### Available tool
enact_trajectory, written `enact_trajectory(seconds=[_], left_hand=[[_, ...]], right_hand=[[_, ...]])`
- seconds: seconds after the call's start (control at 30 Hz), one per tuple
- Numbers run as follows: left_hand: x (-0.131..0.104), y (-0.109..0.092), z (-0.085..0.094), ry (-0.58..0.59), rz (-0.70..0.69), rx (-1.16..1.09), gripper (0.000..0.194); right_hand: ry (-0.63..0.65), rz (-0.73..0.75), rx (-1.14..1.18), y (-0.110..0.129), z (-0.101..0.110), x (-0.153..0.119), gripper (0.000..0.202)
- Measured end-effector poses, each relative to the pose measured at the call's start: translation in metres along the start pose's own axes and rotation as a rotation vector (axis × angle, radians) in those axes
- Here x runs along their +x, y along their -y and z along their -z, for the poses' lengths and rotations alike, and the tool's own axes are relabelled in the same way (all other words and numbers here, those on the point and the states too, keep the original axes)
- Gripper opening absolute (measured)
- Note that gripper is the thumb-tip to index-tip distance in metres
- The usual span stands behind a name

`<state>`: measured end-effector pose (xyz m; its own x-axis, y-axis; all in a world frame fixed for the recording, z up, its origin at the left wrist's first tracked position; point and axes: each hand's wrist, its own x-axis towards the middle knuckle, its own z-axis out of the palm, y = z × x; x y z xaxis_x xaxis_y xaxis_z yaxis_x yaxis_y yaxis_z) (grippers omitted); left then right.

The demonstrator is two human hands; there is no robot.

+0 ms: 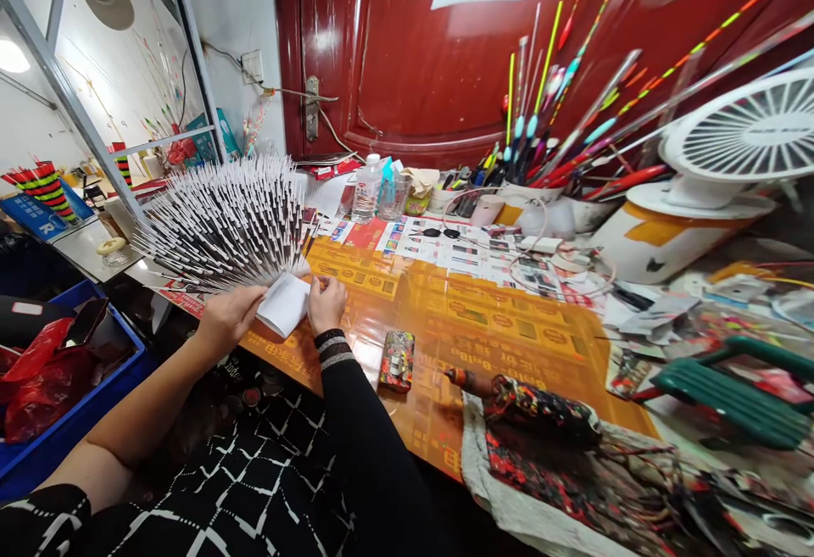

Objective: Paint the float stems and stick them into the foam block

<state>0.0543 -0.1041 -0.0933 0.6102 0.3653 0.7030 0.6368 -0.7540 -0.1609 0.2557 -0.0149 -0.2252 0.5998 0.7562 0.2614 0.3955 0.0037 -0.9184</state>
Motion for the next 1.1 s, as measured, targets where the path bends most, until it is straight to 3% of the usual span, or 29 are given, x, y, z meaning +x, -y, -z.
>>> enact_trajectory(seconds=[0.1,0.3,0.53,0.83,1.0,1.1], left_hand=[[-0.036,0.005,0.009,0.035,-0.012,-0.039,0.026],[-0.100,0.027,0.021,0.097,0.089,-0.058,0.024],[-0.131,0.026,0.022,0.168,0.136,-0.091,0.025],[-0.132,-0.024,0.001,0.322,0.010,-0.363,0.025],[-0.129,-0.067,0.010,0.458,-0.205,-0.661,0.022],[-0.113,-0.090,0.018,0.546,-0.364,-0.912,0.026]], right_hand=[[-0.014,0.007,-0.011,-0.001,0.002,-0.002,0.030],[-0.053,-0.001,-0.014,-0.004,0.005,-0.008,0.030],[-0.121,0.033,0.024,0.002,0.012,-0.016,0.032],[-0.216,0.152,0.179,0.028,0.032,-0.047,0.038],[-0.294,0.134,0.250,0.055,0.049,-0.069,0.035],[-0.440,0.210,0.444,0.083,0.075,-0.057,0.029]])
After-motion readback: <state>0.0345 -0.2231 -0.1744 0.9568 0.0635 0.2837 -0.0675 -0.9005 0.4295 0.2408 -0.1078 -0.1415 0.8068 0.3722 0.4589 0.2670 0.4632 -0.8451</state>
